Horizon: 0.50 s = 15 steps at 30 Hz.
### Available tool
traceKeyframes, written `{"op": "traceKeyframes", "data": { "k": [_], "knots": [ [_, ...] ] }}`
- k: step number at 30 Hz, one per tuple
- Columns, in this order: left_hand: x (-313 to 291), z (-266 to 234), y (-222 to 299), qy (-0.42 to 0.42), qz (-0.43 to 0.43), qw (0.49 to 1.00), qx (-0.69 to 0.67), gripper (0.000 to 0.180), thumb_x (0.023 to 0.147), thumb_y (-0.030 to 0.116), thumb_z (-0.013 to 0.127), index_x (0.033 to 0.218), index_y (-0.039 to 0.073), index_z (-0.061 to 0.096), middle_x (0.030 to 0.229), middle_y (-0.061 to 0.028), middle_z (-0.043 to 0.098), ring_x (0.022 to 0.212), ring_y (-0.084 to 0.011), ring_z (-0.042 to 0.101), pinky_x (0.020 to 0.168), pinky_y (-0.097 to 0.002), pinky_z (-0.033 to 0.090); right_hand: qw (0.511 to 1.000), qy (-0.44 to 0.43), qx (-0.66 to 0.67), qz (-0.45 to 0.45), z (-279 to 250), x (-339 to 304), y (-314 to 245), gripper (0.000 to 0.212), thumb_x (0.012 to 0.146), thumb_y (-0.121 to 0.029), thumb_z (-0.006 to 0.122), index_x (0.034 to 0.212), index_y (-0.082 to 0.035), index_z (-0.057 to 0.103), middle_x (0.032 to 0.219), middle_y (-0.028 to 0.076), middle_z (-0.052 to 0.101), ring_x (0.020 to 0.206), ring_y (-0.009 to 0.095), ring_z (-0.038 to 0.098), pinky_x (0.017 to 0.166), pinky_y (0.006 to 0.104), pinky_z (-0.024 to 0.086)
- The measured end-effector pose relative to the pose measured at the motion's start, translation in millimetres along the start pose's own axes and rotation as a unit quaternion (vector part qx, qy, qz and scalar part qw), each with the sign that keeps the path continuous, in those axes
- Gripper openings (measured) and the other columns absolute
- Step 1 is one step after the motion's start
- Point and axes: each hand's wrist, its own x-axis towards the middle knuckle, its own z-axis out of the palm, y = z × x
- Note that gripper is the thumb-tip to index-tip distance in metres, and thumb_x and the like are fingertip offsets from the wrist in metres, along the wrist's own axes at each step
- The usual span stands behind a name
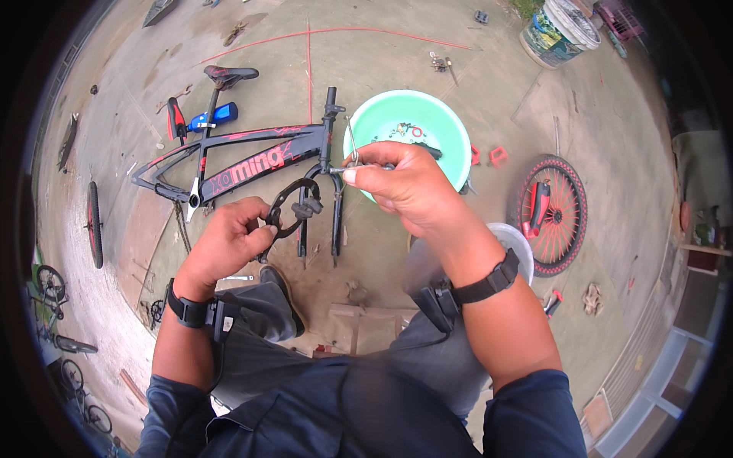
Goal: The person assembles a bicycle brake caliper by hand, inserting a metal pin and attaching brake pads. They then thread a brake cable through the caliper and secure it with a small bolt, using an Allen key to tighten the connection.
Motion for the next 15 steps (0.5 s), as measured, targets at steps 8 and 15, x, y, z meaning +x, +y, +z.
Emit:
{"op": "traceKeyframes", "data": {
  "k": [8, 15],
  "knots": [
    [-14.8, -30.2, -1.8, -0.019, 0.103, 0.990, 0.090, 0.020, 0.076, 0.012, 0.064, 0.091, -0.002, 0.066, 0.081, -0.0190, 0.062, 0.079, -0.0345, 0.059, 0.072, -0.0417, 0.048, 0.998, -0.044, -0.046, 0.031, 22.7, 10.4, 1.8, 0.022, 0.085, -0.010, 0.074, 0.104, -0.001, 0.067, 0.066, -0.006, 0.049, 0.049, 0.002, 0.035, 0.044, 0.0204, 0.023],
    [-34.9, -43.3, -6.4, -0.026, 0.106, 0.988, 0.105, 0.015, 0.077, 0.006, 0.064, 0.090, -0.003, 0.065, 0.080, -0.0173, 0.063, 0.079, -0.0334, 0.058, 0.073, -0.0398, 0.048, 0.994, -0.074, -0.062, 0.050, 32.0, 15.2, 1.3, 0.021, 0.085, -0.010, 0.073, 0.103, -0.001, 0.066, 0.067, -0.006, 0.050, 0.049, 0.002, 0.035, 0.044, 0.0203, 0.024]
  ]
}}
